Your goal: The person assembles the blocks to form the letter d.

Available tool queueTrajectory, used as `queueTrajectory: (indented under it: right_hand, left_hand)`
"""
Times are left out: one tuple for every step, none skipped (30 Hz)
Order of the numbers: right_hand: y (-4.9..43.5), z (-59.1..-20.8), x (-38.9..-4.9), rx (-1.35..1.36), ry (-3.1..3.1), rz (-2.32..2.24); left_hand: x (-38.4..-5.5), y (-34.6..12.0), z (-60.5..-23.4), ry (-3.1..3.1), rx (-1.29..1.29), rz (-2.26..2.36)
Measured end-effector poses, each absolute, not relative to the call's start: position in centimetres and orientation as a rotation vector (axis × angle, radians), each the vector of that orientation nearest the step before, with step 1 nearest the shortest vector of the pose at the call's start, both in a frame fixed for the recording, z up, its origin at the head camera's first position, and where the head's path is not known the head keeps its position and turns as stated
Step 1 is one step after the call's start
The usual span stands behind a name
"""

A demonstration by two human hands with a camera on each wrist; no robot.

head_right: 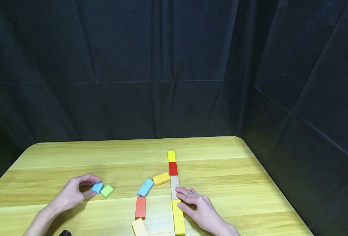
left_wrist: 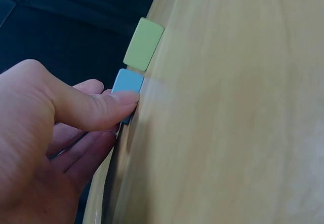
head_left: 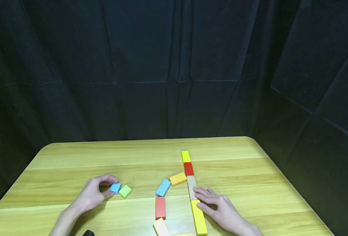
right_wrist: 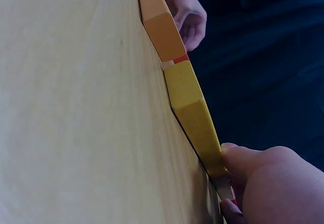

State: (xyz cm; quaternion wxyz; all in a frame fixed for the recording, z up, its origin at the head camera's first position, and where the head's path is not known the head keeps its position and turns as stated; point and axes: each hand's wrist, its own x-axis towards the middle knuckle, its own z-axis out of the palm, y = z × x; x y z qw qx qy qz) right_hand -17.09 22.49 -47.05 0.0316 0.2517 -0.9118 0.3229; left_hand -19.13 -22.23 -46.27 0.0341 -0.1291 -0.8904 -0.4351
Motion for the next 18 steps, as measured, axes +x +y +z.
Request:
queueTrajectory:
  right_hand:
    - [22.5,-47.0,-17.1,0.779,-2.81,0.994]
    - [22.5,-47.0,-17.1,0.779,-2.813,0.995]
    - [22.5,-47.0,-17.1,0.781,-2.817,0.997]
    - [22.5,-47.0,-17.0,0.781,-2.819,1.001]
    - [22.4,-47.0,-17.0,0.779,-2.823,1.007]
    - [22.4,-47.0,-17.0,0.777,-2.826,1.009]
    - [22.4,-46.9,-17.0,0.777,-2.827,1.012]
    - [22.4,-46.9,-17.0,0.775,-2.829,1.012]
    - [22.4,-46.9,-17.0,0.776,-2.829,1.013]
    - [22.4,-46.9,-17.0,0.776,-2.829,1.014]
    - [22.3,-46.8,-17.0,0.776,-2.829,1.016]
    - [22.3,-46.8,-17.0,0.776,-2.828,1.016]
    - [22.3,-46.8,-17.0,0.775,-2.829,1.02]
    - [22.3,-46.8,-17.0,0.773,-2.831,1.022]
    - [22.3,-46.8,-17.0,0.771,-2.831,1.025]
    - [22.3,-46.8,-17.0,0.77,-2.832,1.028]
    - [22.3,-46.8,-17.0,0.77,-2.831,1.03]
    - [22.3,-46.8,-17.0,0.769,-2.829,1.034]
  left_hand:
    - [-19.1,-22.3,-46.2,-2.738,-0.398,-1.338]
    - [-19.1,-22.4,-46.2,-2.741,-0.4,-1.336]
    - [-19.1,-22.4,-46.1,-2.741,-0.396,-1.341]
    - [-19.1,-22.5,-46.1,-2.744,-0.39,-1.344]
    - [-19.0,-22.6,-46.0,-2.745,-0.371,-1.355]
    - [-19.0,-22.6,-45.9,-2.746,-0.355,-1.359]
    - [-19.0,-22.7,-45.9,-2.741,-0.338,-1.366]
    - [-19.0,-22.7,-45.8,-2.734,-0.318,-1.37]
    - [-19.0,-22.7,-45.7,-2.72,-0.298,-1.376]
    - [-18.9,-22.7,-45.7,-2.707,-0.282,-1.372]
    - [-18.9,-22.6,-45.6,-2.688,-0.265,-1.368]
    - [-18.9,-22.5,-45.5,-2.671,-0.254,-1.355]
    - [-18.9,-22.4,-45.3,-2.654,-0.24,-1.348]
    - [-18.8,-22.2,-45.2,-2.637,-0.227,-1.34]
    - [-18.8,-22.0,-45.0,-2.618,-0.221,-1.338]
    - [-18.7,-21.8,-44.7,-2.603,-0.216,-1.336]
    - [-18.7,-21.5,-44.5,-2.59,-0.212,-1.342]
    - [-18.6,-21.2,-44.3,-2.582,-0.212,-1.348]
